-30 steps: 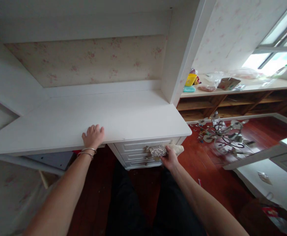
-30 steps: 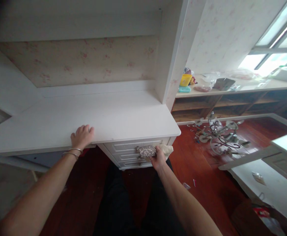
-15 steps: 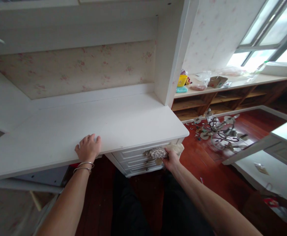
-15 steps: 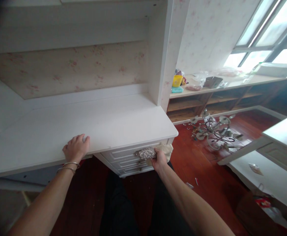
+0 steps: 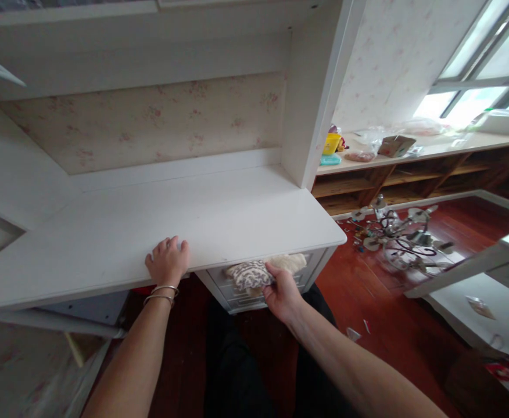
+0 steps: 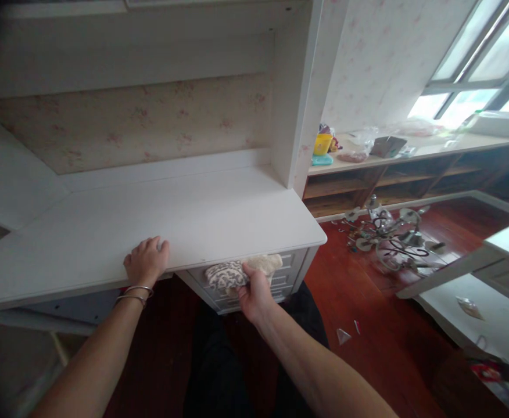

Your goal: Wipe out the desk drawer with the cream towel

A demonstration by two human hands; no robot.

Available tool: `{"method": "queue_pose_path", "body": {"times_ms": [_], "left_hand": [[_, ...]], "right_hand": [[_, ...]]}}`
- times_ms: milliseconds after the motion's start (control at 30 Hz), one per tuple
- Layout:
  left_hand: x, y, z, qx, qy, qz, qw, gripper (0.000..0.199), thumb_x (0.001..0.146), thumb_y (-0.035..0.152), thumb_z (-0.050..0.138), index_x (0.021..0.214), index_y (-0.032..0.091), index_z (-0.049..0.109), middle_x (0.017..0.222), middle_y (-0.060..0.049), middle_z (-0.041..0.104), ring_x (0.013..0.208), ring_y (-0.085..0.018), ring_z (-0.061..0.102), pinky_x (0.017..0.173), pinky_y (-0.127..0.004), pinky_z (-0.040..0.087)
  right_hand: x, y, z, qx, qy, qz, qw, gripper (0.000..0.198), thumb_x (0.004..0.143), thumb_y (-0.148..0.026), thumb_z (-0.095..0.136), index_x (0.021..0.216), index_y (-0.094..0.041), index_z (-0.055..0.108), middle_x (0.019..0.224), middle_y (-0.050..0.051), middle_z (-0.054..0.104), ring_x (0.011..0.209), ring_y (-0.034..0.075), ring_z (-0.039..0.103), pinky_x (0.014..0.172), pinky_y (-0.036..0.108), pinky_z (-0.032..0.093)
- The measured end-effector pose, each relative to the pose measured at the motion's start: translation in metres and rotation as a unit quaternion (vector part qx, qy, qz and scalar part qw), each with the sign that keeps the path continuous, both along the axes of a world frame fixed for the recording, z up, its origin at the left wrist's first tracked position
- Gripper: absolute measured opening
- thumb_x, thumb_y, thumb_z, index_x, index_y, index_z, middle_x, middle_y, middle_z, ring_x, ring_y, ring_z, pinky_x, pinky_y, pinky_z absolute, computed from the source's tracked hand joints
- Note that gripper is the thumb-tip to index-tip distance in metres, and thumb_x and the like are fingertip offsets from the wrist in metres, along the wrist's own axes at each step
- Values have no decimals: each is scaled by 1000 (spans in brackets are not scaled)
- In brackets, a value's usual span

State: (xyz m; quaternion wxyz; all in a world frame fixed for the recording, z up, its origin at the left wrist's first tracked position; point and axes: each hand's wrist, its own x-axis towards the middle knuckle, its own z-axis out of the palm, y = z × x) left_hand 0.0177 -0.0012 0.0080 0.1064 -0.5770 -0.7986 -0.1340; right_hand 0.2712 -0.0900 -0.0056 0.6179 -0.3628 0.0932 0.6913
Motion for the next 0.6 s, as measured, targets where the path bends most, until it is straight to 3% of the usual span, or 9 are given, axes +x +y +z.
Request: {"method": "queue_pose_path", "body": {"times_ms": [167,333,467,600], "left_hand": [[-1,0,1,2,-13,-3,1000,46,94,45,34,126,24,59,134,-11,57,118,-30,51,99,-50,35],[0,-1,2,4,-11,-8,1000,45,94,45,35,126,24,60,134,-12,56,118,-29,51,100,-49,34],[-1,-1,2,0,-15,-5,1000,46,94,46,35,126,25,59,135,-11,56,119,-29,51,99,-50,34],[-1,0,1,1,-18,-2,1000,45,94,46,36,126,26,59,135,-10,56,119,-30,51,99,-50,34]], "right_hand": [[-80,7,-5,4,74,88,993,16,89,-8,51,100,-11,62,82,6,73,77,18,69,68,29,59],[-131,20,-32,-27,82,92,992,19,90,-9,45,98,-15,62,78,3,73,76,17,69,69,28,58],[-126,23,-70,-48,64,88,993,16,89,-10,46,91,-15,61,75,4,72,70,17,69,68,28,58],[-86,21,-101,-2,30,68,997,11,85,-12,51,87,-18,60,65,0,67,65,20,69,66,33,59]]}}
